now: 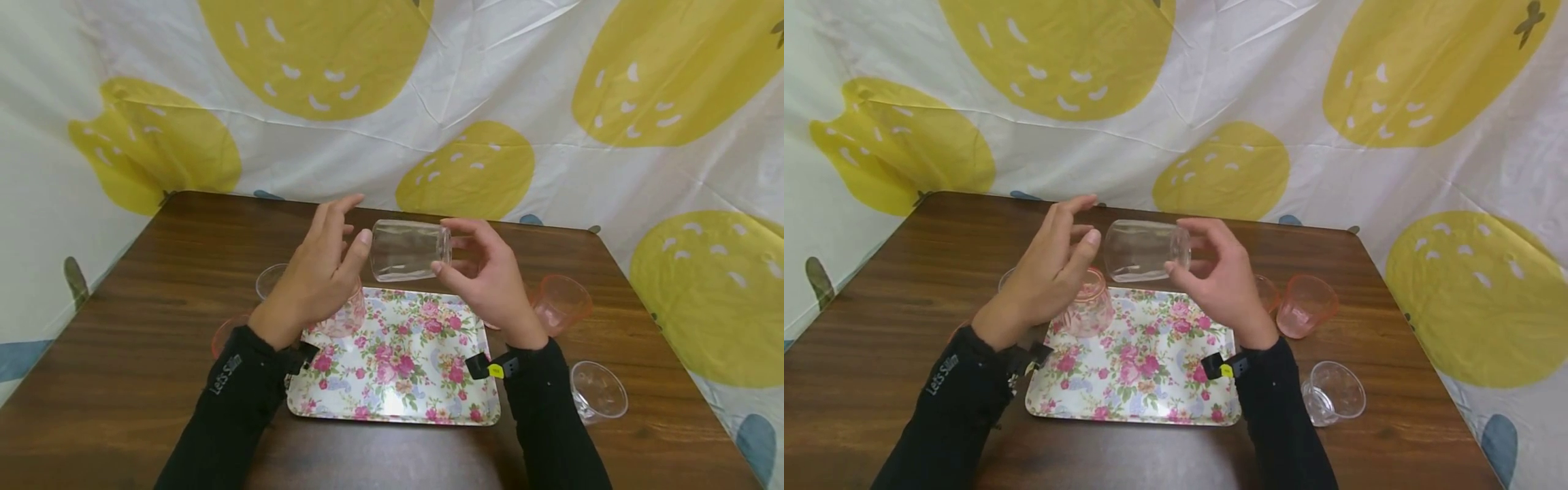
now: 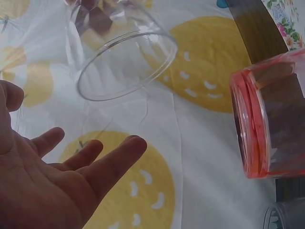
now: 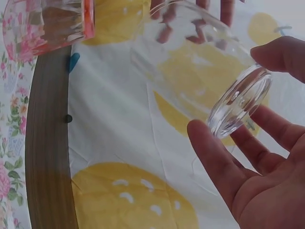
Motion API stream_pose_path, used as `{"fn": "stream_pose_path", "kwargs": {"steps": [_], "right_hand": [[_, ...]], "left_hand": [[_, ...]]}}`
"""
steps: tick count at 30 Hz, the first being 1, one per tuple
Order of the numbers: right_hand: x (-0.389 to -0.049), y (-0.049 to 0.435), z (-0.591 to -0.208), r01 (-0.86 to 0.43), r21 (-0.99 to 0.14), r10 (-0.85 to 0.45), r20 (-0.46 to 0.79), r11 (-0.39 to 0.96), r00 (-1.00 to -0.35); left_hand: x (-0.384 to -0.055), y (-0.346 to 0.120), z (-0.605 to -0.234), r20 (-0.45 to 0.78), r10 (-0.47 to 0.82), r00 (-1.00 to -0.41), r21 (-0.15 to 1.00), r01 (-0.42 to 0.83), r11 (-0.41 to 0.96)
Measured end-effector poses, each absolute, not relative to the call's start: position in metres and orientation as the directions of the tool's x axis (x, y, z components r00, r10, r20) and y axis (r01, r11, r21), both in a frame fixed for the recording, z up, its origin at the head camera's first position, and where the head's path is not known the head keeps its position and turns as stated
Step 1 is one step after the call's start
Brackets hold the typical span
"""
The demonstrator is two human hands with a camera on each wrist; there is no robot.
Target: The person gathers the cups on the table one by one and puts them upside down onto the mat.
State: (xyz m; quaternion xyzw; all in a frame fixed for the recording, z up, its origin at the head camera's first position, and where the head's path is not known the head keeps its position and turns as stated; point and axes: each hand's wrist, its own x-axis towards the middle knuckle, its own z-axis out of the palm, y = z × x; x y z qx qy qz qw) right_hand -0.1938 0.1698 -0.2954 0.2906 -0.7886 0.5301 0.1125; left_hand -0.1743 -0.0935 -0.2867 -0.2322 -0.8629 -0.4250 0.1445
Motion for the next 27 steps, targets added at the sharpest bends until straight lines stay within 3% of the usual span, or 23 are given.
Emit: {"fn": "stream_pose_path", "kwargs": {"steps": [9,27], "right_hand": [[-0.194,0.166,-0.297,-0.604,-0.642,-0.351,0.491,0.473,-0.797],[-0.195,0.152,-0.309,-0.615,-0.471,-0.493,0.368,0.632,-0.788]], "left_hand": [[-0.174,-0.097,-0.284,0.447,0.265,-0.854,0.651,0.514,0.559],[-0.176,-0.101,-0.285,0.384,0.269,-0.883,0.622,0.463,0.631]]}}
